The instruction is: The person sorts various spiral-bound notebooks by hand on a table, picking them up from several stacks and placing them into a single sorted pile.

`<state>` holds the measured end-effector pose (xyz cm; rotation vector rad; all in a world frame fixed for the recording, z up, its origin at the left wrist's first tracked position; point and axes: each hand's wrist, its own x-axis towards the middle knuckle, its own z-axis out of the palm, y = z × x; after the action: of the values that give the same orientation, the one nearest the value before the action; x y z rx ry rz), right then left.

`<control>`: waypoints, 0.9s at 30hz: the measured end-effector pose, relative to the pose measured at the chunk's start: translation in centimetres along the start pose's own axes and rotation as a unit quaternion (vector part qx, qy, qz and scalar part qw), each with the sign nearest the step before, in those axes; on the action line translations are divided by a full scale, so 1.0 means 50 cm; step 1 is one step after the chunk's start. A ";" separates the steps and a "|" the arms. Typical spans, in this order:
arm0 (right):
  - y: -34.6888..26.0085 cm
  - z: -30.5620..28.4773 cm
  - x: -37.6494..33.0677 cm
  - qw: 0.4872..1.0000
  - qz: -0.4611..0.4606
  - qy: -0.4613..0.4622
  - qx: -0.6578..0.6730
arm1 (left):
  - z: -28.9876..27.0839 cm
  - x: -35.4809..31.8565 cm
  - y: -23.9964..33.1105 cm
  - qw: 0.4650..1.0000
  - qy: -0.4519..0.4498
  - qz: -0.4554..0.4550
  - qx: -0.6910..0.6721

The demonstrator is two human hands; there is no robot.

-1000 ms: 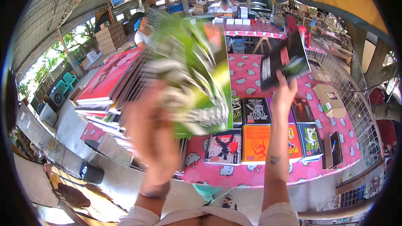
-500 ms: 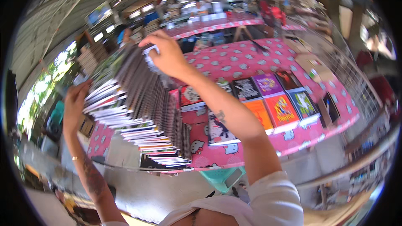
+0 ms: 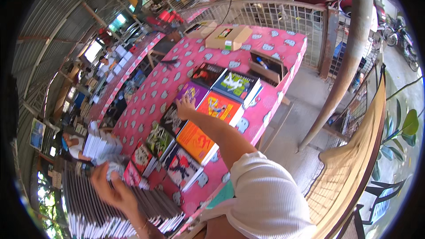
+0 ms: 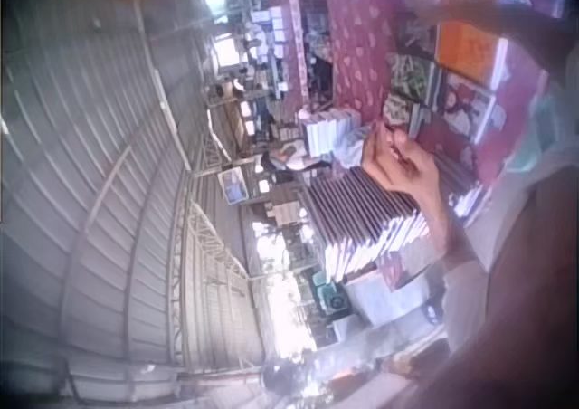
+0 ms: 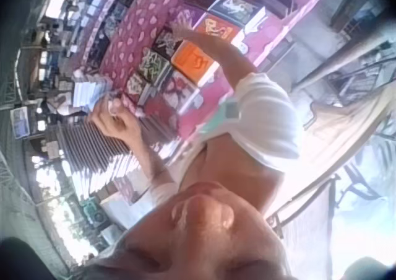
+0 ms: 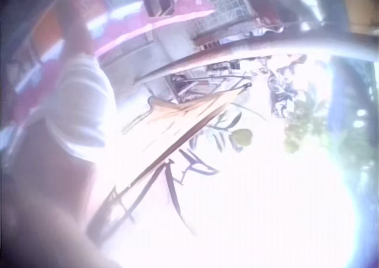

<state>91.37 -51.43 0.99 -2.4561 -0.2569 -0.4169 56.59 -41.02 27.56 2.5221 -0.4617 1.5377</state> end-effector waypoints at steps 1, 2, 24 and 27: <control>0.011 0.019 -0.018 1.000 -0.002 -0.017 -0.019 | 0.075 0.005 -0.029 1.000 -0.022 -0.011 -0.014; 0.034 0.029 -0.028 0.994 -0.045 -0.086 -0.057 | 0.158 0.001 -0.050 0.992 -0.076 -0.081 -0.064; 0.173 -0.126 0.267 0.996 -0.019 0.035 0.084 | 0.707 -0.148 -0.318 0.811 -0.145 -0.440 -0.357; 0.164 -0.168 0.249 0.917 0.085 0.099 0.378 | 0.509 -0.066 -0.168 0.928 -0.001 -0.293 -0.231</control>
<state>103.31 -62.02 7.23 -1.6463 -0.0886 -0.3938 79.39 -39.80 13.13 2.0316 -0.0377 1.0485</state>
